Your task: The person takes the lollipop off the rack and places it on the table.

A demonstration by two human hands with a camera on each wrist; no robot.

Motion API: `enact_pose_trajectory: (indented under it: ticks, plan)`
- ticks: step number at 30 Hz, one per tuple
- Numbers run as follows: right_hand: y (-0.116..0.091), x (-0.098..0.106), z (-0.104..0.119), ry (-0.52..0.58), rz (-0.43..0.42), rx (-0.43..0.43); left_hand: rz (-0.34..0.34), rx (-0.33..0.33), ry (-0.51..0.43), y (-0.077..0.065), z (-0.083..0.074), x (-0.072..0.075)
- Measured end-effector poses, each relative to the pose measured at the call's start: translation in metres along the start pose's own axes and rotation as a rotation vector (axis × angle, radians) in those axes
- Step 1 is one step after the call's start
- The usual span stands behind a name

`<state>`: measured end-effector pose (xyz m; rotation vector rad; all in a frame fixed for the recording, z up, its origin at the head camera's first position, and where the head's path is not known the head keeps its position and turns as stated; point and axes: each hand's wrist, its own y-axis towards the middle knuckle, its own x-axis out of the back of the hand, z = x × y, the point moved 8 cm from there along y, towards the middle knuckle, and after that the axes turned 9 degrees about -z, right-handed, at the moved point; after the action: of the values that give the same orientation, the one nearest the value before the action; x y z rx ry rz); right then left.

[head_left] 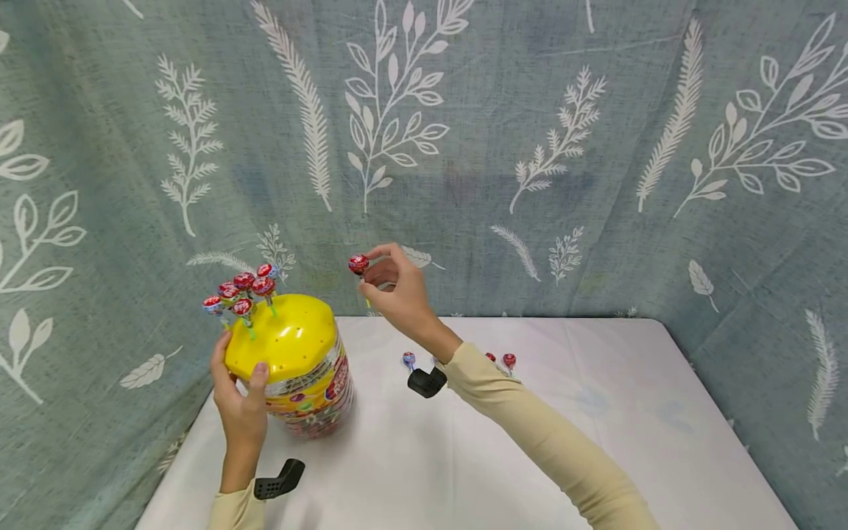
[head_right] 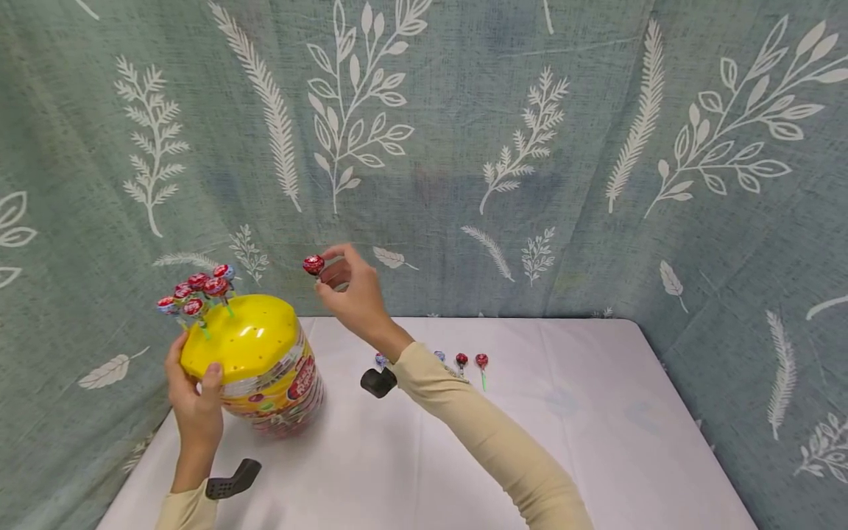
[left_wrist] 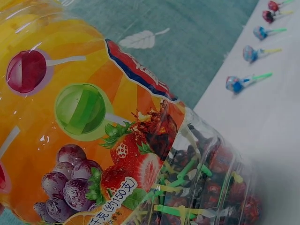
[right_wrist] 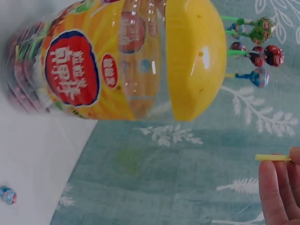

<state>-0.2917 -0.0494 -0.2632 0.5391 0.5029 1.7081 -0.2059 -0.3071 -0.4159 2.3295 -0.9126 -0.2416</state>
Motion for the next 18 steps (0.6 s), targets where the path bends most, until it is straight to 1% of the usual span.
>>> enact_pose_trajectory:
  ticks: [5, 9, 18]
  plan:
    - [-0.006, 0.010, -0.006, 0.002, -0.011, -0.007, 0.002, -0.004, 0.003, 0.000, -0.002, 0.000]
    - [-0.013, 0.018, -0.015, 0.008, -0.014, -0.035, 0.002, 0.005, 0.005, 0.001, -0.002, -0.001]
    - [-0.028, 0.041, -0.037, -0.020, -0.036, -0.096, 0.003, 0.025, 0.023, 0.000, 0.001, 0.001]
